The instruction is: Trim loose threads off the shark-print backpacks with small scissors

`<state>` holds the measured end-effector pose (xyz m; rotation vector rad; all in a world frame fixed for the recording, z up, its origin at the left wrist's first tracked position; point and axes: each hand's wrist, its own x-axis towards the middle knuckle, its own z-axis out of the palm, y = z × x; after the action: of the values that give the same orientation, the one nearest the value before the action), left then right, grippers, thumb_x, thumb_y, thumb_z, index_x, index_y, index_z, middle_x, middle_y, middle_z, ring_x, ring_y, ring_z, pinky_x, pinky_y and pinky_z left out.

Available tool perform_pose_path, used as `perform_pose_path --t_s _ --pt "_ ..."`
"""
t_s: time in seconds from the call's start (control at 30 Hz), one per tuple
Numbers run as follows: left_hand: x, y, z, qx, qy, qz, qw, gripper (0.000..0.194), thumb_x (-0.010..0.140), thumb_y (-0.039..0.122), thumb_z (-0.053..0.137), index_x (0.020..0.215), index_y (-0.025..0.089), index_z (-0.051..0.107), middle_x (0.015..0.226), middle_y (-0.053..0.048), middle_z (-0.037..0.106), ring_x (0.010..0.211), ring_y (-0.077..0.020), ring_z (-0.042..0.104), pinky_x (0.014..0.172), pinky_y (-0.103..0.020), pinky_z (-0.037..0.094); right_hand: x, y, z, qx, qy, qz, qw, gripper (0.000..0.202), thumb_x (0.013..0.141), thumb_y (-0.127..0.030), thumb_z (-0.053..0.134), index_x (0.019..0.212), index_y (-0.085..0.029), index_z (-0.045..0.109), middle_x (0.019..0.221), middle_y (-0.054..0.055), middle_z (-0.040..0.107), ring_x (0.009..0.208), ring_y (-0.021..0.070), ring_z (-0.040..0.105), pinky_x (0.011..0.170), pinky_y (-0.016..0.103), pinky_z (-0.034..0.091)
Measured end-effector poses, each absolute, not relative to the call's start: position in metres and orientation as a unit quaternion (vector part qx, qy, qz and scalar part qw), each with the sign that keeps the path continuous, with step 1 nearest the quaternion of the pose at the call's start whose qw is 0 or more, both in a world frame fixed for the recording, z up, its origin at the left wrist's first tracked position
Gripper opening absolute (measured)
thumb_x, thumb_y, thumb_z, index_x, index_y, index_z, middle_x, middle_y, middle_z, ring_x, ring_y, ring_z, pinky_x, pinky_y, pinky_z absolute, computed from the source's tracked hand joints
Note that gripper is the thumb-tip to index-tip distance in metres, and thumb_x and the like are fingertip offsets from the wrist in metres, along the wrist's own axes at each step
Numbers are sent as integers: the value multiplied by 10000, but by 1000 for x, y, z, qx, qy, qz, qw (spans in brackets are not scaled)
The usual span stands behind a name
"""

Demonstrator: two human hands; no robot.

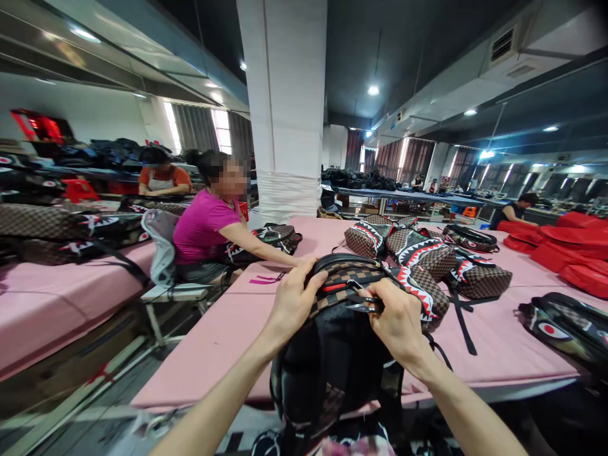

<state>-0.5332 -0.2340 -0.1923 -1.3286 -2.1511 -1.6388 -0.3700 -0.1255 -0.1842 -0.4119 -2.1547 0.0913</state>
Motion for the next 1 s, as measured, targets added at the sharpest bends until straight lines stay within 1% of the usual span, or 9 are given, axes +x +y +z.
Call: perform_pose_path --t_s 0.1,0.23,0.4,0.47,0.57,0.67,0.73,0.87,1.0 --pt "-540 -238 -192 -439 -719 -534 71 460 836 406 400 1178 135 545 1190 -97 593 1089 -233 538 964 -376 393 -356 -98 -187 -226 -861 71 450 118 765 -228 522 691 -200 609 657 7 642 597 149 572 552 233 352" --pt "-543 -241 -186 -473 -719 -501 93 413 854 383 394 1164 161 553 1143 -85 605 1047 -220 550 911 -360 426 -337 -61 -194 -292 -835 112 452 226 764 -353 541 607 -196 582 572 5 600 536 154 520 515 248 327" --pt "-493 -240 -177 -505 -701 -337 373 303 862 292 447 1105 192 599 1048 -112 600 984 -261 532 812 -405 407 -340 -51 -200 -277 -826 249 424 332 775 -420 521 541 -186 489 493 -32 470 489 115 421 472 233 280" --pt "-469 -237 -180 -558 -677 -249 410 281 846 273 497 1095 191 600 998 -95 620 917 -247 543 754 -379 401 -344 -48 -201 -258 -819 307 410 366 785 -437 498 523 -187 447 472 -47 405 467 101 371 451 229 252" --pt "-450 -231 -188 -572 -668 -146 453 296 839 242 518 1100 123 589 972 -108 627 875 -244 539 720 -363 385 -346 -45 -202 -243 -811 336 414 349 780 -432 502 538 -184 459 493 -42 431 487 104 397 462 224 275" --pt "-446 -223 -190 -556 -673 -91 479 314 850 289 501 1056 73 598 940 -136 619 863 -256 530 726 -371 376 -340 -55 -201 -228 -829 271 432 231 761 -330 525 587 -178 528 545 -21 531 527 120 478 503 224 325" --pt "-445 -219 -188 -534 -699 -72 470 356 854 376 473 993 80 613 856 -129 607 789 -257 524 670 -374 372 -334 -67 -197 -221 -849 156 453 138 745 -229 510 628 -178 563 591 -1 586 554 131 518 530 234 323" --pt "-437 -214 -184 -507 -737 -57 442 371 860 436 423 844 124 624 716 -90 555 682 -239 496 596 -364 352 -331 -84 -188 -256 -860 -54 437 145 733 -127 473 656 -185 582 623 30 626 534 148 537 507 269 251" --pt "-433 -222 -190 -537 -708 -86 450 357 867 421 416 827 135 625 725 -84 567 690 -221 511 649 -359 389 -342 -81 -180 -278 -879 -83 379 165 706 -80 479 696 -191 601 676 44 654 557 161 566 495 274 247"
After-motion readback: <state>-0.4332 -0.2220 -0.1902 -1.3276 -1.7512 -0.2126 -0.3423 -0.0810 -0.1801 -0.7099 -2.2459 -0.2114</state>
